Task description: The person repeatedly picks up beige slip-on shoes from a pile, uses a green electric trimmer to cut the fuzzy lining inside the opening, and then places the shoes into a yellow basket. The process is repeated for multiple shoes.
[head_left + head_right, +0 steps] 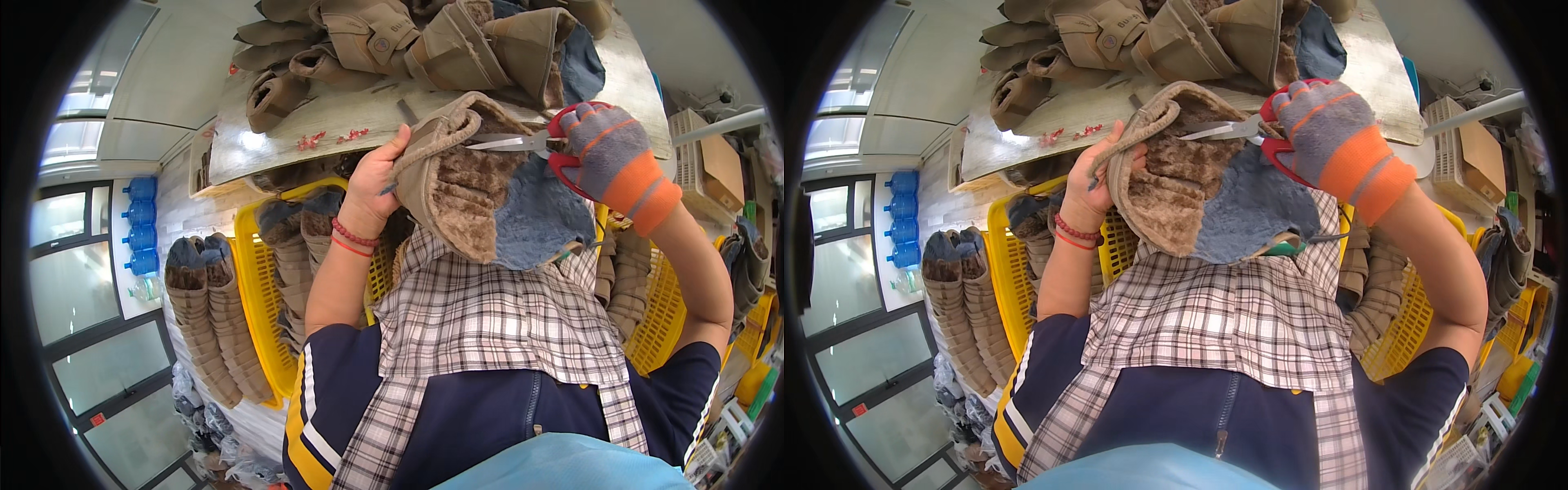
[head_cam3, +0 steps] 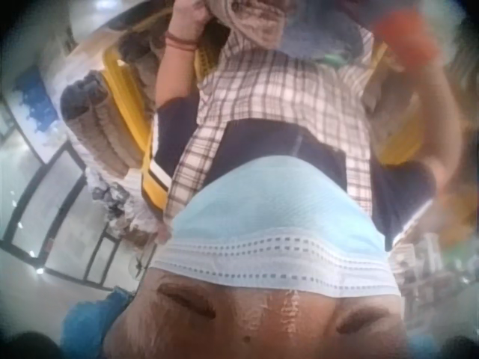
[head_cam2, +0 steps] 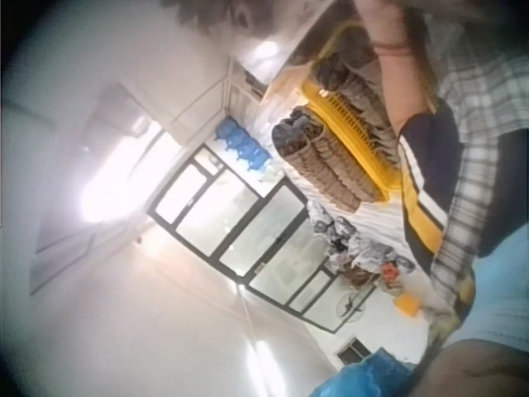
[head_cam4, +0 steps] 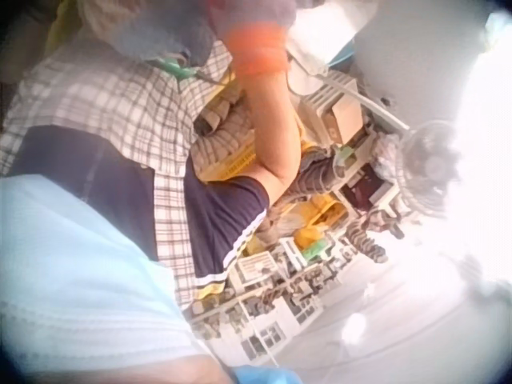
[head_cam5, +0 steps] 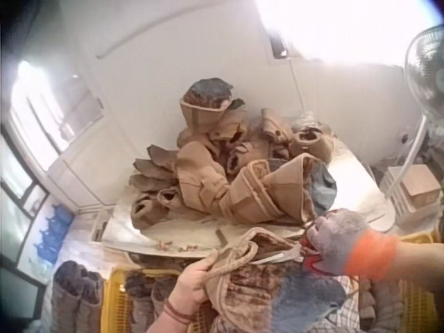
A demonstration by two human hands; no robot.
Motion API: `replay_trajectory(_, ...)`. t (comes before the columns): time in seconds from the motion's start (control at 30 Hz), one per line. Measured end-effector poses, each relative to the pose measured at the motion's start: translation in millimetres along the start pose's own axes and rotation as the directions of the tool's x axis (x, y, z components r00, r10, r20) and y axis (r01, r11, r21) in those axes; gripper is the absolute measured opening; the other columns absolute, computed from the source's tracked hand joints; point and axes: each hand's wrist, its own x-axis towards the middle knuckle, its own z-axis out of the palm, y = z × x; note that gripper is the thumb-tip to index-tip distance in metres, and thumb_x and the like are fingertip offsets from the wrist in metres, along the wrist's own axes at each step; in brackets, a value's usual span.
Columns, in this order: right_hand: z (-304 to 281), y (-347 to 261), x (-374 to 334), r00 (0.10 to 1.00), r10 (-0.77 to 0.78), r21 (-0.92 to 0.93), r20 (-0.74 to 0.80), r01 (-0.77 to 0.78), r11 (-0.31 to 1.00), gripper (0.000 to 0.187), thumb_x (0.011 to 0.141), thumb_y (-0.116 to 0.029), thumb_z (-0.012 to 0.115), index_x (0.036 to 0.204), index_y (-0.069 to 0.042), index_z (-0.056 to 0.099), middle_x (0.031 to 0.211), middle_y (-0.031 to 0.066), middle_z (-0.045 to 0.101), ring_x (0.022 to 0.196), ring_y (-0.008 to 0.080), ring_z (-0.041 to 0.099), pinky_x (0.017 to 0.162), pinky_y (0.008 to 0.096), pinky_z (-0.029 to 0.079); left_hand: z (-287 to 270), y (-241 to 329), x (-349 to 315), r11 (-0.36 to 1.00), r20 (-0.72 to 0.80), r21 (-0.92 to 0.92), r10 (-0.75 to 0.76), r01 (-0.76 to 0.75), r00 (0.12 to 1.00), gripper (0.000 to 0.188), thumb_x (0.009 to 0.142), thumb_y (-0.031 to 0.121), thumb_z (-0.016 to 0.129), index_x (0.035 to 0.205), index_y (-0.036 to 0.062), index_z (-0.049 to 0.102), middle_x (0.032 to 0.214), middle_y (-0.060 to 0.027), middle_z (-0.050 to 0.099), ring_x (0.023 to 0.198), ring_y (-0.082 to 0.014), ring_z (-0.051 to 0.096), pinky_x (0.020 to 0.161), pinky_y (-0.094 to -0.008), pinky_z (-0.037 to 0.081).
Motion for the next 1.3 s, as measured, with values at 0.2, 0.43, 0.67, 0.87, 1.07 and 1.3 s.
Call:
replay_trajectory(0.2, -7, -7, 12, 0.998, -0.039, -0.049, 0.041, 0.041, 0.998, 0.029, 0.071, -0.032, 0.069, 0.088, -0.009, 0.062, 0.082, 0.0094, 0.061, 0.078, 0.0251, 0.06, 0.068, 0.0343, 0.048, 4, 2, -3, 1.0, -0.018, 0.021, 0.006, -0.006, 1.0, 0.026, 0.097, 0.025, 0.045, 0.095, -0.0011, 0.051, 0.071, -0.0064, 0.049, 0.061, -0.0134, 0.044, 0.053, -0.0265, 0.04)
replay_trajectory(0.43, -14, -5, 8, 0.993, 0.058, -0.066, 0.099, -0.052, 0.996, 0.027, 0.069, -0.029, 0.069, 0.087, -0.01, 0.062, 0.082, 0.0077, 0.062, 0.076, 0.0254, 0.061, 0.068, 0.0349, 0.049, 9, 4, -10, 1.0, -0.058, 0.006, -0.002, 0.002, 0.998, 0.028, 0.096, 0.024, 0.047, 0.101, -0.0025, 0.055, 0.075, -0.0093, 0.058, 0.061, -0.0153, 0.053, 0.054, -0.0272, 0.045)
replay_trajectory(0.67, 11, 53, -51, 0.879, 0.466, 0.176, -0.101, -0.445, 0.878, 0.032, 0.073, -0.03, 0.068, 0.099, -0.012, 0.06, 0.095, 0.0084, 0.064, 0.087, 0.0301, 0.061, 0.073, 0.0391, 0.048, -16, 37, -39, 0.943, 0.034, 0.158, 0.292, -0.294, 0.956, 0.036, 0.095, 0.027, 0.048, 0.113, -0.0035, 0.052, 0.099, -0.014, 0.063, 0.084, -0.0189, 0.062, 0.076, -0.0305, 0.052)
replay_trajectory(0.87, 102, 143, -83, 0.461, 0.878, -0.047, 0.131, -0.882, 0.47, 0.053, 0.077, -0.051, 0.059, 0.106, -0.007, 0.06, 0.103, 0.0163, 0.063, 0.095, 0.0359, 0.059, 0.08, 0.0422, 0.047, -5, 139, -65, -0.224, 0.356, 0.54, 0.934, -0.811, -0.021, 0.034, 0.091, 0.022, 0.055, 0.111, -0.0043, 0.055, 0.112, -0.0119, 0.058, 0.099, -0.0219, 0.057, 0.088, -0.0333, 0.044)
replay_trajectory(1.07, 141, 182, -82, 0.419, 0.901, -0.08, 0.117, -0.9, 0.429, 0.054, 0.077, -0.052, 0.057, 0.104, -0.005, 0.06, 0.107, 0.0186, 0.061, 0.099, 0.0347, 0.058, 0.085, 0.0432, 0.045, 16, 266, 57, -0.79, 0.738, 0.596, 0.609, -0.142, -0.289, 0.027, 0.085, 0.021, 0.061, 0.103, 0.0, 0.058, 0.103, -0.0161, 0.056, 0.092, -0.0346, 0.052, 0.085, -0.0422, 0.04)
replay_trajectory(1.3, 153, 181, -72, 0.478, 0.878, 0.064, -0.028, -0.875, 0.479, 0.05, 0.075, -0.034, 0.065, 0.116, -0.008, 0.055, 0.113, 0.0173, 0.053, 0.105, 0.0352, 0.052, 0.089, 0.0418, 0.043, -37, 287, 132, -0.378, 0.37, 0.926, 0.894, -0.016, 0.252, 0.048, 0.081, 0.017, 0.064, 0.122, -0.0014, 0.049, 0.117, -0.0221, 0.054, 0.112, -0.0363, 0.048, 0.097, -0.0402, 0.037)
